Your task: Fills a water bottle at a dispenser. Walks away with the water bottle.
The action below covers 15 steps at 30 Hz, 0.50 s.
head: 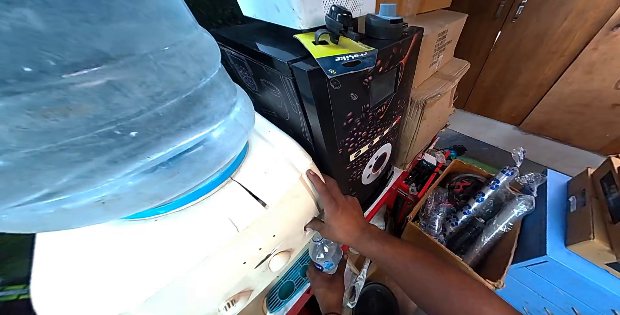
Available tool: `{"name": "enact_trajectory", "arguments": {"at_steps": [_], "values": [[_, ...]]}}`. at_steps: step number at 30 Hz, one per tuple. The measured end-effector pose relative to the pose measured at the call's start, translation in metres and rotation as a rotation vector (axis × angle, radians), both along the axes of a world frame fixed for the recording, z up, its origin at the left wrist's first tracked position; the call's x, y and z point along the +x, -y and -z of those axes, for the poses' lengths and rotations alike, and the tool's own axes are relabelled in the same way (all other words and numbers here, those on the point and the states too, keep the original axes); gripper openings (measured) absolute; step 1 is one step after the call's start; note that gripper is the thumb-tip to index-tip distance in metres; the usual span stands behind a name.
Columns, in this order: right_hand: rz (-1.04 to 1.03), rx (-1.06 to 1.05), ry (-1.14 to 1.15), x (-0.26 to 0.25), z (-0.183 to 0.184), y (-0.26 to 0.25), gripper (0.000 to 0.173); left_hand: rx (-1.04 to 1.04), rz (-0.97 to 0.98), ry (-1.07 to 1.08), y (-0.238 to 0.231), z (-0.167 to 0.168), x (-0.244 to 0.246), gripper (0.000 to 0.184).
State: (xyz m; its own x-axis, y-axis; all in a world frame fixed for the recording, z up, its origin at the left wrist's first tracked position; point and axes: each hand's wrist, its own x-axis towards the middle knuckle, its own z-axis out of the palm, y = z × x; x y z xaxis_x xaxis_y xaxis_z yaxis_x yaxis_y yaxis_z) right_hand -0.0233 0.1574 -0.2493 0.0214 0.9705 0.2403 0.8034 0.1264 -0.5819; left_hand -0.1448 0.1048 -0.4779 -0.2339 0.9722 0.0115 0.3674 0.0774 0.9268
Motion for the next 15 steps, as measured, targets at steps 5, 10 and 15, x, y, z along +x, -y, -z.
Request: {"name": "enact_trajectory", "arguments": {"at_steps": [5,10,15], "values": [[-0.001,0.011,-0.009,0.0003,0.0013,-0.0006,0.112,-0.012,0.004,-0.006,-0.0002,-0.0005,-0.0004,0.112],[-0.003,0.022,-0.021,0.0003,0.0012,-0.0002,0.112,0.005,0.012,-0.026,-0.0004,0.0001,-0.0015,0.112],[0.003,0.018,-0.015,-0.0002,0.0011,-0.0003,0.114,-0.005,0.01,-0.022,-0.0011,0.0008,-0.0011,0.112]]}}
